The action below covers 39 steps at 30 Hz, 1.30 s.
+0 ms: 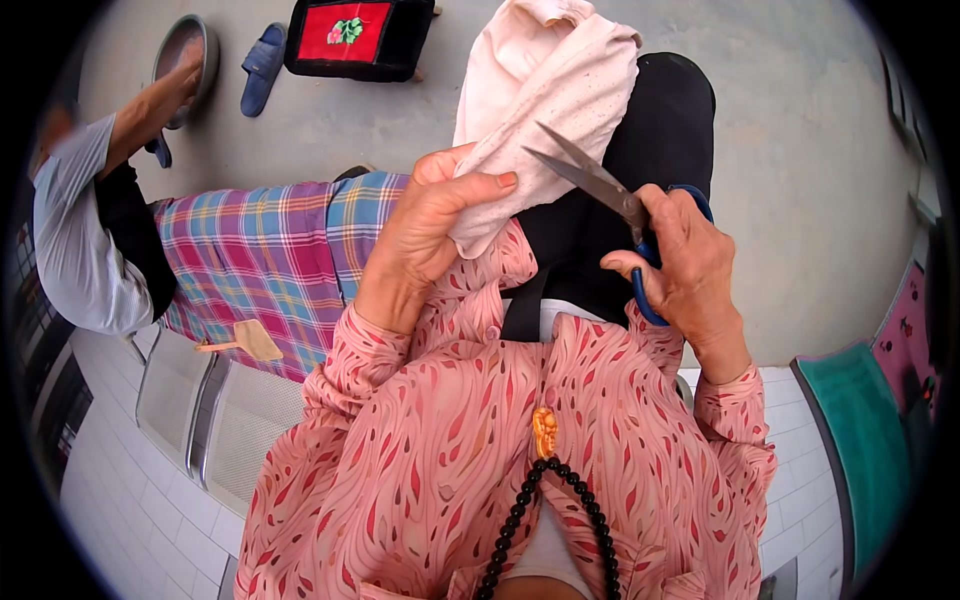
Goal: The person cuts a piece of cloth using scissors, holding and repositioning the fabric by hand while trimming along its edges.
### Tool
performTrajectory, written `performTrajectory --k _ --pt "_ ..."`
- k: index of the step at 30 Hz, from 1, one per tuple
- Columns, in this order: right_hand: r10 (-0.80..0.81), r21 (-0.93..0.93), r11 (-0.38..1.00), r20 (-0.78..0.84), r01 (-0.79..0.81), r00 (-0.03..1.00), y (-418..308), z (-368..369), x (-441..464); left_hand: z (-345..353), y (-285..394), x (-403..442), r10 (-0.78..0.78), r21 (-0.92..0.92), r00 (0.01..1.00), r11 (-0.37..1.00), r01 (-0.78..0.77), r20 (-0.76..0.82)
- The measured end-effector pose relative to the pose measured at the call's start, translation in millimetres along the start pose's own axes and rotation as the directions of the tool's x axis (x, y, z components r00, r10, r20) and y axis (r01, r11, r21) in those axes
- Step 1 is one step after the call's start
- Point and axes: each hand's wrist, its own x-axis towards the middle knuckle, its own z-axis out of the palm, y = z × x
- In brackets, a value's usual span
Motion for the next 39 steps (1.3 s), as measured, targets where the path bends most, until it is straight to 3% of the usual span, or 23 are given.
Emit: performTrajectory --k 16,28,34,39 --pt "-0.142 -0.171 0.976 -0.036 0.134 0.989 0 4 7 1 2 -1 0.017 -0.193 0.996 0.981 0.001 0.092" --pt "-0.135 -0.187 0.974 -0.033 0.127 0.990 1 7 4 3 1 -2 0.017 -0.084 1.000 0.996 -0.015 0.022" --pt "-0.091 -0.028 0.996 -0.039 0.090 0.995 1 7 4 -4 -1 3 0.006 -0.085 0.998 0.996 -0.001 0.057" --pt "-0.078 -0.113 0.991 -0.005 0.077 0.997 0 3 3 6 1 0 0.017 -0.092 0.999 0.996 -0.013 0.045"
